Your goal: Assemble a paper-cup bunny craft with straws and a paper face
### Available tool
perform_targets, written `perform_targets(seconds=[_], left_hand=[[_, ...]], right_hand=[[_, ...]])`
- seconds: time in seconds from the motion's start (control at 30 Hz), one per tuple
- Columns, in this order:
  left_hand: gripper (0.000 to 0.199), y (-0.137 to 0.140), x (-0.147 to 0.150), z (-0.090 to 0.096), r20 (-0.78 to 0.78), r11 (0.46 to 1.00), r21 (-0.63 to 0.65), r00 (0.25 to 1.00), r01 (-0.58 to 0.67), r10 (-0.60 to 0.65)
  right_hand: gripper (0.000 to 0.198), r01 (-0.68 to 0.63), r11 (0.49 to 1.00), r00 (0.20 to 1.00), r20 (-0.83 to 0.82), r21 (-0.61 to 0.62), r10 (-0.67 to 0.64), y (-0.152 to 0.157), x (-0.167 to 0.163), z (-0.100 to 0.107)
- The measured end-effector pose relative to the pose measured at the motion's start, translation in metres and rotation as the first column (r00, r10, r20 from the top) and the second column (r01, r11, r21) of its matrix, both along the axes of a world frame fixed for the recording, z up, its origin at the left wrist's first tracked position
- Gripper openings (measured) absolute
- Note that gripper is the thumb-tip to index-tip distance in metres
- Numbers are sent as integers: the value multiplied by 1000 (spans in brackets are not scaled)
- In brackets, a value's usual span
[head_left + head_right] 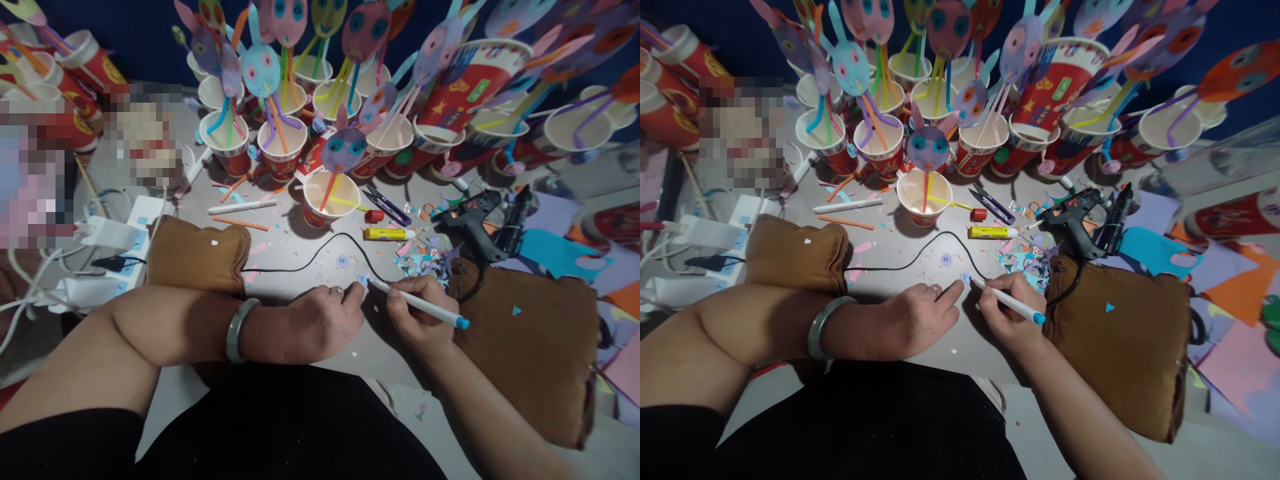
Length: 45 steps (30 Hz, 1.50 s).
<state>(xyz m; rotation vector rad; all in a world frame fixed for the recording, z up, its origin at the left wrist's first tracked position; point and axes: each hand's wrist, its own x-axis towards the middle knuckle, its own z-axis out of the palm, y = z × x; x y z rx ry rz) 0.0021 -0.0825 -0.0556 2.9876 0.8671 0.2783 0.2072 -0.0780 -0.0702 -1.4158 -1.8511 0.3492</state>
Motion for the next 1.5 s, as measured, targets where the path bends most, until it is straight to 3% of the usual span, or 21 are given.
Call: perform_targets(seconds=[0.37, 0.83, 1.0, 1.13, 1.33, 1.5], left_hand=[[21, 6, -3, 4, -1, 997, -35, 997, 73, -73], [16, 1, -1, -6, 49, 1000, 31, 999, 2, -4], [18, 2, -2, -1, 12, 1000, -11, 1000, 26, -26], [19, 2, -2, 1, -2, 1000, -17, 1000, 19, -19], [21, 2, -3, 0, 16, 999, -14, 999, 29, -29], [22, 2, -1, 1, 1, 999, -33, 1000, 15, -15]], right_hand=[[9, -1, 1000, 1000, 28, -5, 1, 0, 1, -1], [7, -44, 998, 997, -63, -51, 40, -2, 2, 0], [8, 11, 1000, 1000, -6, -28, -11, -1, 1, 0], [9, -21, 998, 999, -51, -66, 18, -1, 2, -1], [8, -4, 1000, 999, -44, -16, 3, 0, 2, -1], [9, -61, 998, 990, -126, -24, 58, 0, 2, -2]])
